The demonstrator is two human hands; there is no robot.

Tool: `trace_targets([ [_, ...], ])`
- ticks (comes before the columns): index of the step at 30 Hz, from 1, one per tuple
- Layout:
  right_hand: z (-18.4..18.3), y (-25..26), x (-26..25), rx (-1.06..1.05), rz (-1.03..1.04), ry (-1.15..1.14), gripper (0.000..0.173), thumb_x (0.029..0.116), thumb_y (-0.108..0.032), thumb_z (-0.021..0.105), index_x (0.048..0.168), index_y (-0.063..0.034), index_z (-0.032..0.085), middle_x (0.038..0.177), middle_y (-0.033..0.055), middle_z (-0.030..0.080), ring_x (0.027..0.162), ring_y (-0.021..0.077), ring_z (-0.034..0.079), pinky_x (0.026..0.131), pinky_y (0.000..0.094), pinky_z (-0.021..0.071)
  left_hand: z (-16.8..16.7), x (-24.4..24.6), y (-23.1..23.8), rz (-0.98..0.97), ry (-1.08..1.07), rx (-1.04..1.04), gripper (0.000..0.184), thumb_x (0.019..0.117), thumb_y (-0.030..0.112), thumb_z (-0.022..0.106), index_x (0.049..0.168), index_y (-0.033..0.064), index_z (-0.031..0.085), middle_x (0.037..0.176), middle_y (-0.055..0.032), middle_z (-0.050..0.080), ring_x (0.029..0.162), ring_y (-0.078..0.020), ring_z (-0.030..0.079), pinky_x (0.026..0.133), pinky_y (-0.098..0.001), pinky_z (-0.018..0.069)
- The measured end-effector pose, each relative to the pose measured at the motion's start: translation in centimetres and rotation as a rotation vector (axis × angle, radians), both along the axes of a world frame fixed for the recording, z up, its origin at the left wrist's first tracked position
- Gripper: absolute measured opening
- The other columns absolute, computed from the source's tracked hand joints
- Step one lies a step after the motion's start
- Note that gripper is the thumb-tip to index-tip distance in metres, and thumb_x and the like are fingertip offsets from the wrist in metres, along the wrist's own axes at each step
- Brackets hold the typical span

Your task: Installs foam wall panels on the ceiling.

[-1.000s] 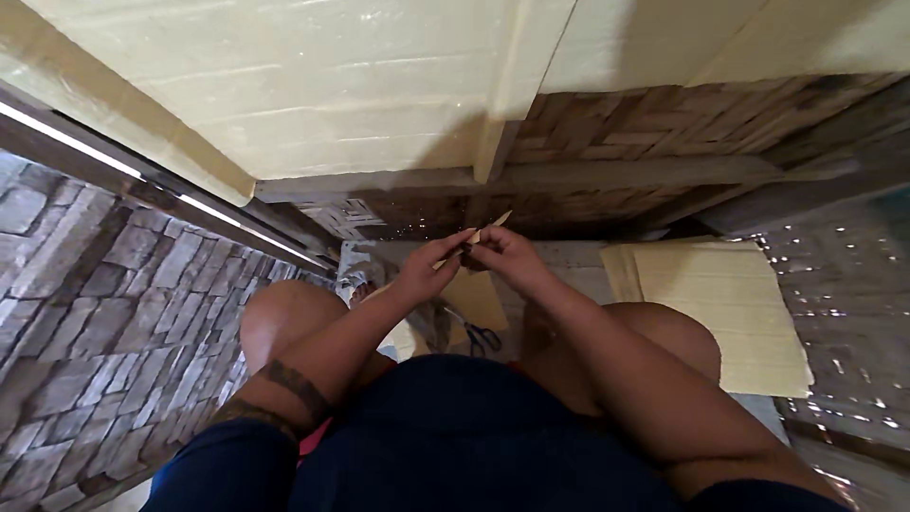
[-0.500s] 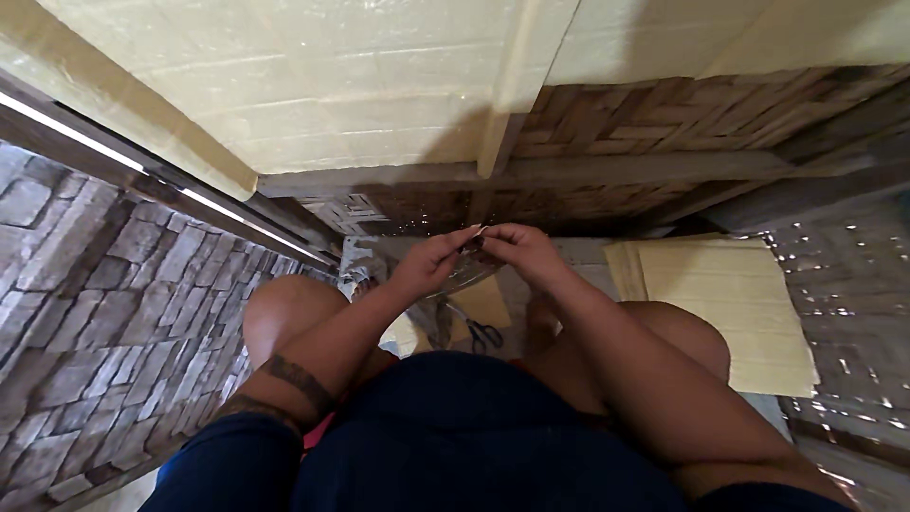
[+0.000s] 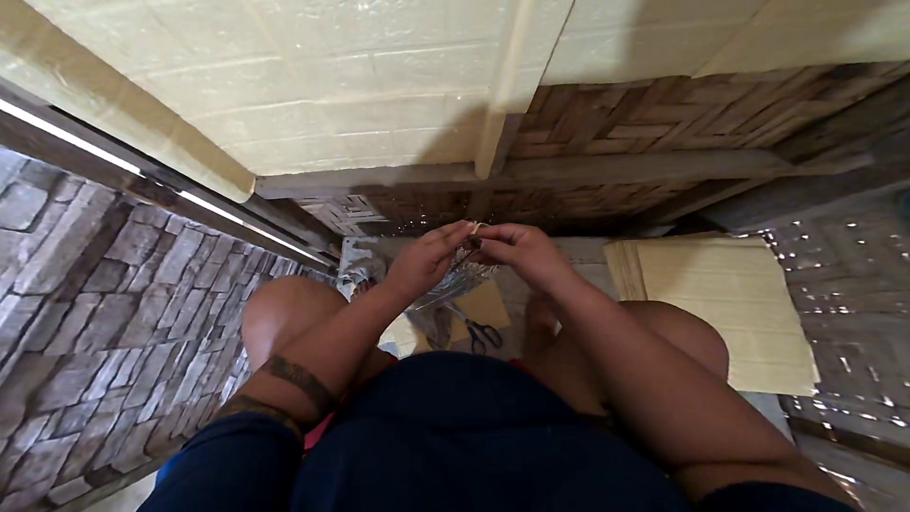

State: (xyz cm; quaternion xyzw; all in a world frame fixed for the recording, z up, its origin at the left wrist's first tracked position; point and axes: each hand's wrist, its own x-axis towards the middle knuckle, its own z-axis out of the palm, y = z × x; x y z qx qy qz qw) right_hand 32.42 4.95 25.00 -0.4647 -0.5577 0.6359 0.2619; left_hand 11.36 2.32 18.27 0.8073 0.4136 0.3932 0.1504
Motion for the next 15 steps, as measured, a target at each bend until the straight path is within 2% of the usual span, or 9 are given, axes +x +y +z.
trace_targets([
  [15, -0.91, -0.08, -0.49, 0.071, -0.037, 0.012, 0.019, 0.1026, -0.009, 0.059, 0.114, 0.0008, 0.071, 0.104, 0.0077, 0.075, 0.087, 0.0110, 0.073, 0.083, 0.0276, 0.0608, 0.42, 0.07, -0.05, 0.020, 0.065, 0.038, 0.040, 0.0983, -0.003, 0.052, 0.136, 0.0021, 0.064, 0.136, -0.0167, 0.065, 0.120, -0.0286, 0.068, 0.098, -0.0433, 0.0564],
])
